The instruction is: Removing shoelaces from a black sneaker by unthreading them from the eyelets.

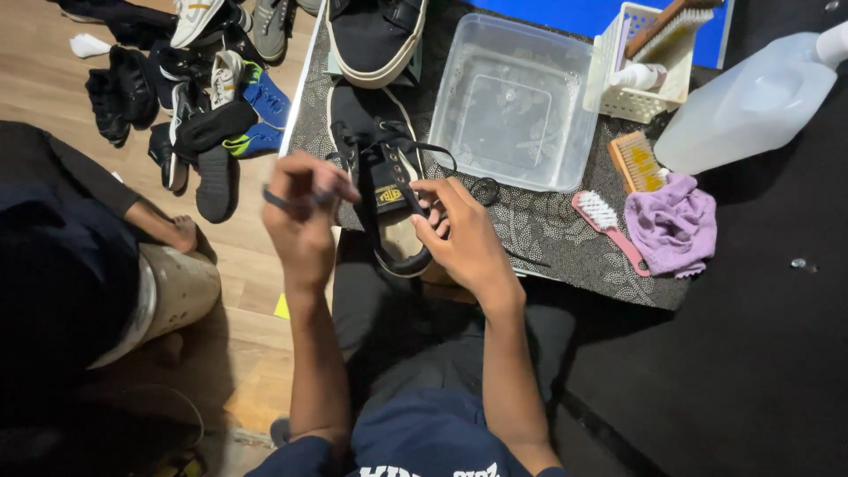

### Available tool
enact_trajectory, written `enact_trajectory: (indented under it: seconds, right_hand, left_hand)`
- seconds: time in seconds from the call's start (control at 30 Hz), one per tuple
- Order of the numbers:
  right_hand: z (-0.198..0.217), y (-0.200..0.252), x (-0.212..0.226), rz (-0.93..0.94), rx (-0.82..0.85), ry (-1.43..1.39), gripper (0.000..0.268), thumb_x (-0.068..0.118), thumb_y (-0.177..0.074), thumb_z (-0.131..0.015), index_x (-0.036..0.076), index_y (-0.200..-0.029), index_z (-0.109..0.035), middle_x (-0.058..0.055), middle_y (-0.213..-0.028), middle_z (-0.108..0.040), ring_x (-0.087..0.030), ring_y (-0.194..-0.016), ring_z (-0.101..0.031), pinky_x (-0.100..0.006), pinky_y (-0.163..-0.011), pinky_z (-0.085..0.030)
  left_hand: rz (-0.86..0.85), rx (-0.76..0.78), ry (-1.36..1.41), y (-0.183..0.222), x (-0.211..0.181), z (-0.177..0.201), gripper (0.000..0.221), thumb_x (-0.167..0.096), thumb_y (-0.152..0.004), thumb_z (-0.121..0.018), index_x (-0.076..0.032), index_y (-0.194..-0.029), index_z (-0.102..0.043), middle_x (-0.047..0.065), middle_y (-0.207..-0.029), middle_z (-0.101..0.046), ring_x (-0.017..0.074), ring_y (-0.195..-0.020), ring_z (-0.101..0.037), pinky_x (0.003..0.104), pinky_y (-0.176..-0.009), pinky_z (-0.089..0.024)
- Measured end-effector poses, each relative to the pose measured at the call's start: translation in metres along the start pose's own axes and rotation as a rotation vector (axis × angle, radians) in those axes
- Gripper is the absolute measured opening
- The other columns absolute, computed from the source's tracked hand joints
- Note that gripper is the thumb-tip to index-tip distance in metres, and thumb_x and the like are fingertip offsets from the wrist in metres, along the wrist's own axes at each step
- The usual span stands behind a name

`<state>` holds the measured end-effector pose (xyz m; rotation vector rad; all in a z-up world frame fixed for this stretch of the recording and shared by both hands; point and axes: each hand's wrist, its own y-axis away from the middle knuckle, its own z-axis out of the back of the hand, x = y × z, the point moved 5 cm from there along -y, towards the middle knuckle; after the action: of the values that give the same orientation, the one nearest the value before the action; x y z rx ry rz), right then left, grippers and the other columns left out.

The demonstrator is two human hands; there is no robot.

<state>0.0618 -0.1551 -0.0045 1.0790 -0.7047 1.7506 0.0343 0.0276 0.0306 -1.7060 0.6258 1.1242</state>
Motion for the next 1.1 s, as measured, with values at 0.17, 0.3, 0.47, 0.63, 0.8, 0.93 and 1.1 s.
enact_trajectory:
  seconds: [0.17, 0.3, 0.47, 0.63, 0.8, 0.93, 1.1]
  right_hand:
    - [-0.002, -0.005, -0.013, 0.012, 0.015, 0.006, 0.037, 0.007, -0.094, -0.067, 0.010, -0.130, -0.061, -0.016, -0.100, -0.062, -0.027, -0.082, -0.066, -0.035, -0.068, -0.061]
    - [-0.001, -0.003, -0.008, 0.072, 0.025, 0.134, 0.032, 0.011, -0.091, -0.067, 0.014, -0.123, -0.061, -0.007, -0.105, -0.062, -0.020, -0.092, -0.063, -0.032, -0.086, -0.048]
    - [0.000, 0.000, -0.005, 0.046, 0.025, 0.038, 0.037, 0.014, -0.091, -0.067, 0.012, -0.127, -0.060, -0.013, -0.106, -0.061, -0.026, -0.091, -0.067, -0.035, -0.075, -0.057]
    - [0.000, 0.003, -0.005, 0.010, -0.004, 0.007, 0.036, 0.009, -0.094, -0.067, 0.012, -0.129, -0.063, -0.015, -0.097, -0.062, -0.029, -0.082, -0.068, -0.037, -0.068, -0.062]
    - [0.002, 0.001, -0.002, -0.004, 0.010, 0.003, 0.036, 0.009, -0.094, -0.066, 0.011, -0.129, -0.062, -0.013, -0.098, -0.062, -0.027, -0.083, -0.068, -0.036, -0.070, -0.062]
    - [0.003, 0.001, -0.005, 0.003, 0.013, -0.013, 0.036, 0.010, -0.092, -0.068, 0.011, -0.128, -0.063, -0.013, -0.097, -0.061, -0.025, -0.082, -0.066, -0.034, -0.069, -0.062]
    - [0.001, 0.000, -0.006, 0.004, 0.018, -0.035, 0.036, 0.008, -0.093, -0.067, 0.011, -0.128, -0.063, -0.012, -0.098, -0.061, -0.024, -0.081, -0.065, -0.034, -0.069, -0.061]
  left_hand:
    - [-0.198, 0.396, 0.301, 0.032, -0.063, -0.043, 0.006, -0.004, -0.092, -0.068, 0.001, -0.089, -0.068, 0.016, -0.080, -0.070, 0.0317, -0.068, -0.066, 0.040, -0.064, -0.055]
    - [-0.274, 0.959, 0.069, 0.044, -0.098, -0.062, 0.031, -0.010, -0.104, -0.036, -0.006, -0.113, -0.065, 0.007, -0.112, -0.068, 0.0288, -0.104, -0.063, 0.048, -0.107, -0.037]
    - [-0.323, 0.503, -0.333, 0.011, -0.042, -0.031, 0.032, -0.002, -0.081, -0.043, -0.007, -0.100, -0.068, 0.008, -0.099, -0.071, 0.0325, -0.098, -0.068, 0.044, -0.092, -0.049]
    - [-0.186, 0.252, -0.742, -0.022, -0.005, -0.003, 0.030, 0.011, -0.084, -0.064, -0.009, -0.107, -0.068, 0.014, -0.105, -0.061, 0.0405, -0.096, -0.058, 0.051, -0.088, -0.045]
    - [-0.120, 0.438, -1.125, -0.027, 0.037, -0.007, 0.026, -0.044, -0.088, -0.077, -0.020, -0.086, -0.068, 0.003, -0.085, -0.069, 0.0316, -0.083, -0.068, 0.053, -0.088, -0.041]
    - [-0.142, 0.425, -1.377, -0.024, 0.040, -0.006, 0.022, -0.039, -0.079, -0.073, -0.020, -0.088, -0.067, 0.004, -0.091, -0.068, 0.0282, -0.088, -0.067, 0.050, -0.093, -0.041]
    - [-0.040, 0.406, -1.344, -0.023, 0.047, -0.009, 0.019, -0.032, -0.084, -0.074, -0.016, -0.092, -0.067, 0.004, -0.090, -0.068, 0.0273, -0.084, -0.069, 0.046, -0.089, -0.043]
